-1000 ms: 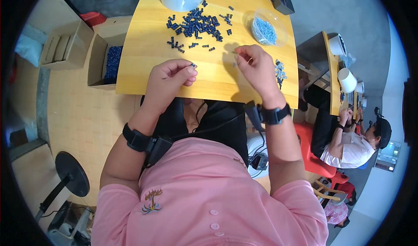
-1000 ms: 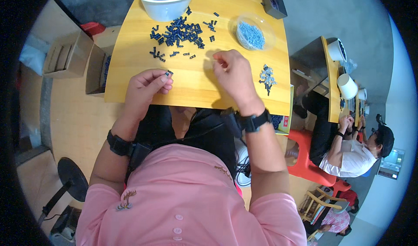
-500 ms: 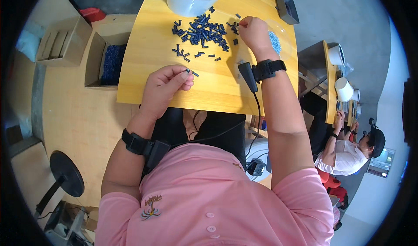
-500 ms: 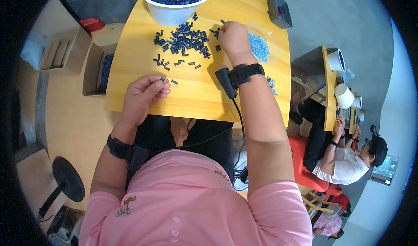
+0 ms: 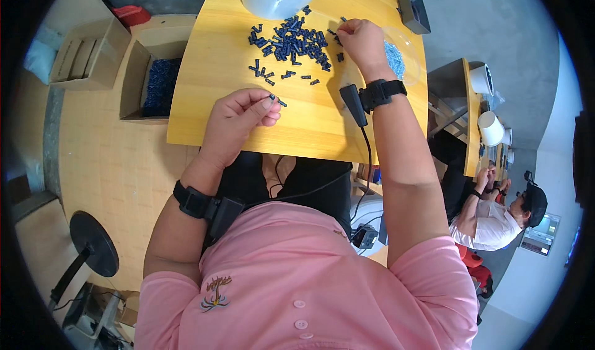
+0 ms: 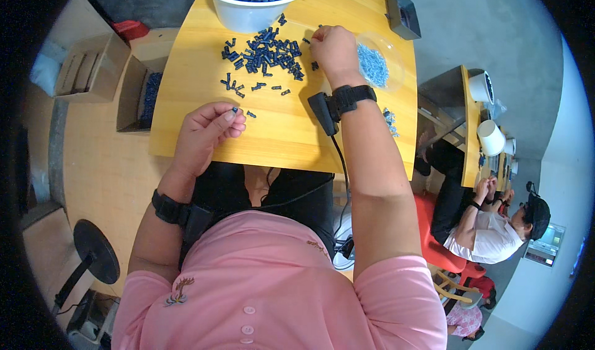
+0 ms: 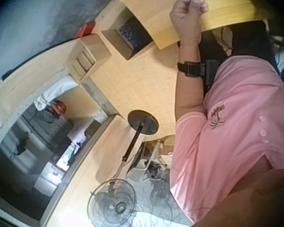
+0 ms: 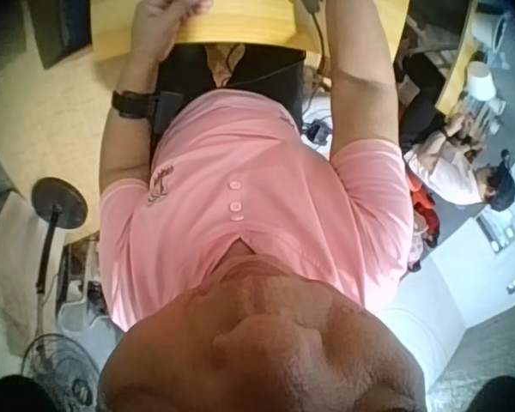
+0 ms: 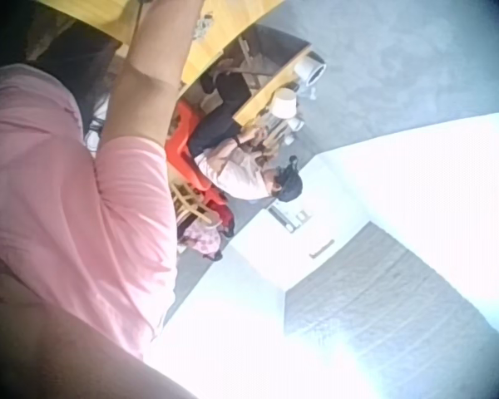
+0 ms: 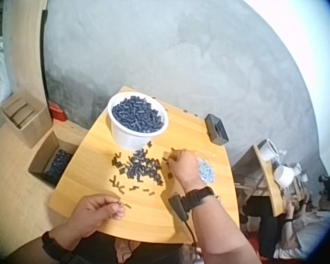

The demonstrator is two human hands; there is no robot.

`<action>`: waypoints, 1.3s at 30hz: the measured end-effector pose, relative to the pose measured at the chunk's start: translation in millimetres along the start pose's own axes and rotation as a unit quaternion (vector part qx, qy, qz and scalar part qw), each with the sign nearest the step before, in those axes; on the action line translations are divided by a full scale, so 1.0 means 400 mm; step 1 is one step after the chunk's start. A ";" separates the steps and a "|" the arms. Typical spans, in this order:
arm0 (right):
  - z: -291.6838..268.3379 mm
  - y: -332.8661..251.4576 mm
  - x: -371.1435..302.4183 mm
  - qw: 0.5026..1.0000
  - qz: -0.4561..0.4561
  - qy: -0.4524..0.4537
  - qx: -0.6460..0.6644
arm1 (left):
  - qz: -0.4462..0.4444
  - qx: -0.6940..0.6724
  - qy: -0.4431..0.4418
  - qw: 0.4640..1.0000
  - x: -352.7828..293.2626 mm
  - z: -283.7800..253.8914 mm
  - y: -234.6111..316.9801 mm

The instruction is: Assembling small black plastic components at a workstation.

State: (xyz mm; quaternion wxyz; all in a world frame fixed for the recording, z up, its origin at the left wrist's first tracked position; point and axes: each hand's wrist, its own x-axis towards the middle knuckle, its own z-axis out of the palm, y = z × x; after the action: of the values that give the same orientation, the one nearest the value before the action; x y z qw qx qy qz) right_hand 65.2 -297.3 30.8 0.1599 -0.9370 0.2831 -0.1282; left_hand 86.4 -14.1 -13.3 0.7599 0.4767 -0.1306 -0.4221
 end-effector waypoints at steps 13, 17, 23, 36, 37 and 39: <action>0.047 -0.007 0.032 0.986 -0.070 0.022 -0.152 | -0.010 -0.004 0.005 1.000 0.000 0.005 0.006; 0.028 -0.018 0.016 0.989 -0.074 0.028 -0.127 | -0.019 -0.004 0.009 1.000 0.001 0.004 0.001; -0.048 -0.049 -0.082 0.998 -0.051 0.032 0.015 | -0.012 -0.002 0.020 1.000 -0.003 0.003 -0.001; -0.036 0.031 -0.161 0.996 -0.065 0.041 0.053 | -0.003 0.012 0.025 1.000 -0.002 0.011 0.002; -0.046 0.040 -0.169 0.997 -0.058 0.039 0.045 | -0.004 0.009 0.023 1.000 -0.003 0.010 0.003; -0.066 0.050 -0.190 0.999 -0.013 0.010 0.052 | -0.007 0.003 0.022 1.000 -0.002 0.010 0.001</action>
State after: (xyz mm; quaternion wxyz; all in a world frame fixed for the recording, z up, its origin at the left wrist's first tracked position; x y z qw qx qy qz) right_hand -14.8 -275.8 36.2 0.2038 -0.9297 0.2653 -0.1542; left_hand 83.5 -15.9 -10.7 0.7581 0.4895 -0.1118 -0.4161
